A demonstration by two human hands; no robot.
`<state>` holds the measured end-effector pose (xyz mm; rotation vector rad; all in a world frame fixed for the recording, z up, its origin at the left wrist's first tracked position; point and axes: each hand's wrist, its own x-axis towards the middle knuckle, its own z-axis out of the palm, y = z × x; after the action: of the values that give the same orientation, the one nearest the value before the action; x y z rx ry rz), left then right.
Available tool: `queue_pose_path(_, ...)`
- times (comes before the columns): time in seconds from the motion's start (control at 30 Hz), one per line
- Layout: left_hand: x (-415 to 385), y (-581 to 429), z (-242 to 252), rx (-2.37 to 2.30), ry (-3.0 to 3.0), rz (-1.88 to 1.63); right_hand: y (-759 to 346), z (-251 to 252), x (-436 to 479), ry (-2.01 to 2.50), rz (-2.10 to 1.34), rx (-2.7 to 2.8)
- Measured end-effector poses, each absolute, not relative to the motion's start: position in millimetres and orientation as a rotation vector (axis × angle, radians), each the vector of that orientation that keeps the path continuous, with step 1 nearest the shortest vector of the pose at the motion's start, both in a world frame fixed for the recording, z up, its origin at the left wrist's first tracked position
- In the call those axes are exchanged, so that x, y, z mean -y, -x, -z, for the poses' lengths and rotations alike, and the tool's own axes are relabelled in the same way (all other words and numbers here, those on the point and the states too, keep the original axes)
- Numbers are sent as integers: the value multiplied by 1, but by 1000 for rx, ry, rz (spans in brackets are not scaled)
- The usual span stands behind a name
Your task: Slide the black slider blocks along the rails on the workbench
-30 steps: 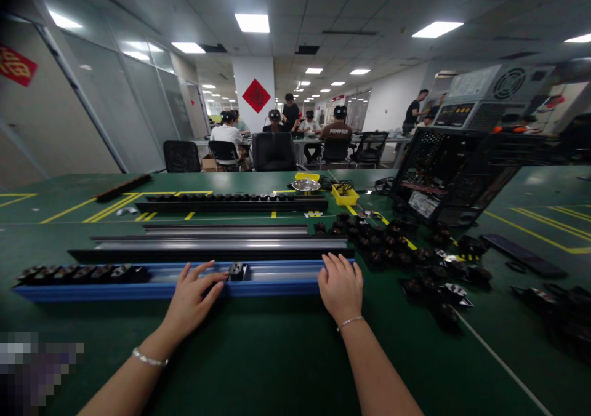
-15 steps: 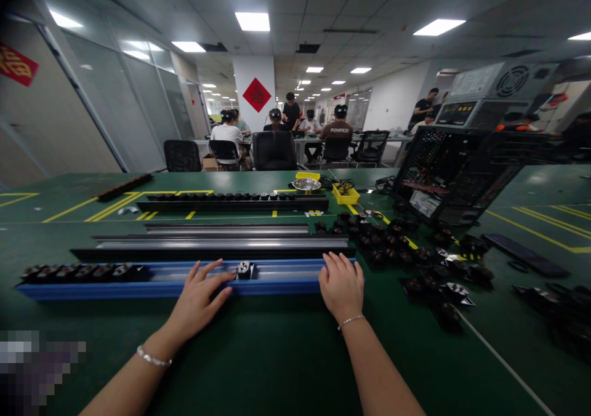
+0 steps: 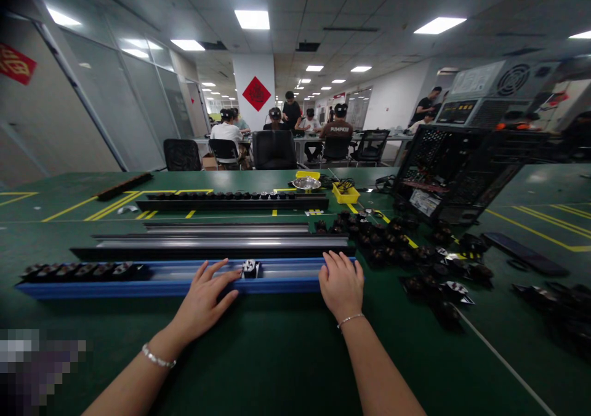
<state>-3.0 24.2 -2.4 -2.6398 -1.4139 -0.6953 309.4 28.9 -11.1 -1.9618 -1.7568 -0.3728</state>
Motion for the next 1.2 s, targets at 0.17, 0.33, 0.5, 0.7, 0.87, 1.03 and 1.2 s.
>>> queue_pose_path(0.17, -24, -1, 3, 1400, 2673, 687, -310, 12, -29, 1962, 351, 1756)
queue_pose_path(0.33, -22, -6, 0, 1398, 2703, 658, -309, 10, -29, 1972, 330, 1748)
queue_pose_path(0.5, -20, -9, -3, 1424, 2723, 608, -306, 7, -29, 1989, 282, 1706)
queue_pose_path(0.7, -20, -10, -3, 1415, 2734, 608, -277, 3, -26, 1825, 145, 1783)
queue_pose_path(0.87, -19, -11, -5, 1417, 2757, 598, -235, -3, -22, 1616, -23, 1954)
queue_pose_path(1.03, -18, -11, -5, 1426, 2769, 623, -195, -9, -26, 1635, -126, 1916)
queue_pose_path(1.2, -18, -11, -4, 1395, 2748, 651, -176, -12, -33, 1707, -140, 1824)
